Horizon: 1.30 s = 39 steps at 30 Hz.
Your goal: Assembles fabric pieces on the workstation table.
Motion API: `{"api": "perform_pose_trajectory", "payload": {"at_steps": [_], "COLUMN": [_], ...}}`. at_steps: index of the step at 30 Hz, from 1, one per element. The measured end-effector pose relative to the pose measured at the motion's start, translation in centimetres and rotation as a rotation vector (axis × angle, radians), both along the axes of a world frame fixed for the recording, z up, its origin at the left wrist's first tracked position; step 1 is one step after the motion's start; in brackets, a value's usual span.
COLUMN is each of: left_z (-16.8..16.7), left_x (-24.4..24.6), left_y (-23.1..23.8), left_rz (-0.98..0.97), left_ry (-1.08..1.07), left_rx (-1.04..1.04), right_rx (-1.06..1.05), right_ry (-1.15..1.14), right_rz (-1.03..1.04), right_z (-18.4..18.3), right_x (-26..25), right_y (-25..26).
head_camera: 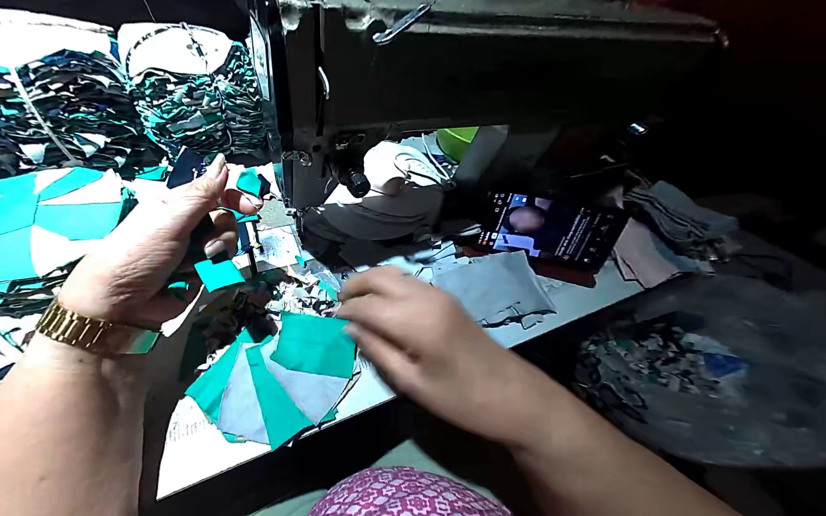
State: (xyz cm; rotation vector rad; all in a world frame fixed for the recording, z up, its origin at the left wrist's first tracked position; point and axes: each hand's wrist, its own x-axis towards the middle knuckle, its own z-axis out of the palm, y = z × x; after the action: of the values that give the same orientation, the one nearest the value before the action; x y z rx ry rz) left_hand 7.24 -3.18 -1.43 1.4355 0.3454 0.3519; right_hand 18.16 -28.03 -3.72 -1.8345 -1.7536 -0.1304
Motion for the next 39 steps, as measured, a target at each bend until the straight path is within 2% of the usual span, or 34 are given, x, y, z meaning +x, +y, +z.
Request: {"api": "perform_pose_trajectory", "payload": {"at_steps": [4, 7, 16, 31, 39], "left_z": [0.1, -0.2, -0.4, -0.4, -0.6], "left_x": [0.1, 0.1, 0.2, 0.1, 0.2], "left_y": [-0.8, -0.9, -1.4, -1.4, -1.5], "left_rz": [-0.011, -0.056, -0.088, -0.141, -0.138], "left_ry": [0.024, 0.056, 0.075, 0.044, 0.044], "left_rx": [0.026, 0.073, 0.132, 0.190, 0.175], "right_rx": [-0.067, -0.108, -0.123, -0.151, -0.091], "right_ry": [-0.074, -0.075, -0.186, -0.263, -0.250], "right_rz": [-0.344, -0.472, -0.567, -0.545, -0.527], "right_z": [-0.5, -1.4, -2.4, -2.1, -2.3], "right_x": [4.6, 5.3, 4.7, 4.3, 4.5], "right_y": [-5.3, -7.3, -5.8, -6.0, -6.2]}}
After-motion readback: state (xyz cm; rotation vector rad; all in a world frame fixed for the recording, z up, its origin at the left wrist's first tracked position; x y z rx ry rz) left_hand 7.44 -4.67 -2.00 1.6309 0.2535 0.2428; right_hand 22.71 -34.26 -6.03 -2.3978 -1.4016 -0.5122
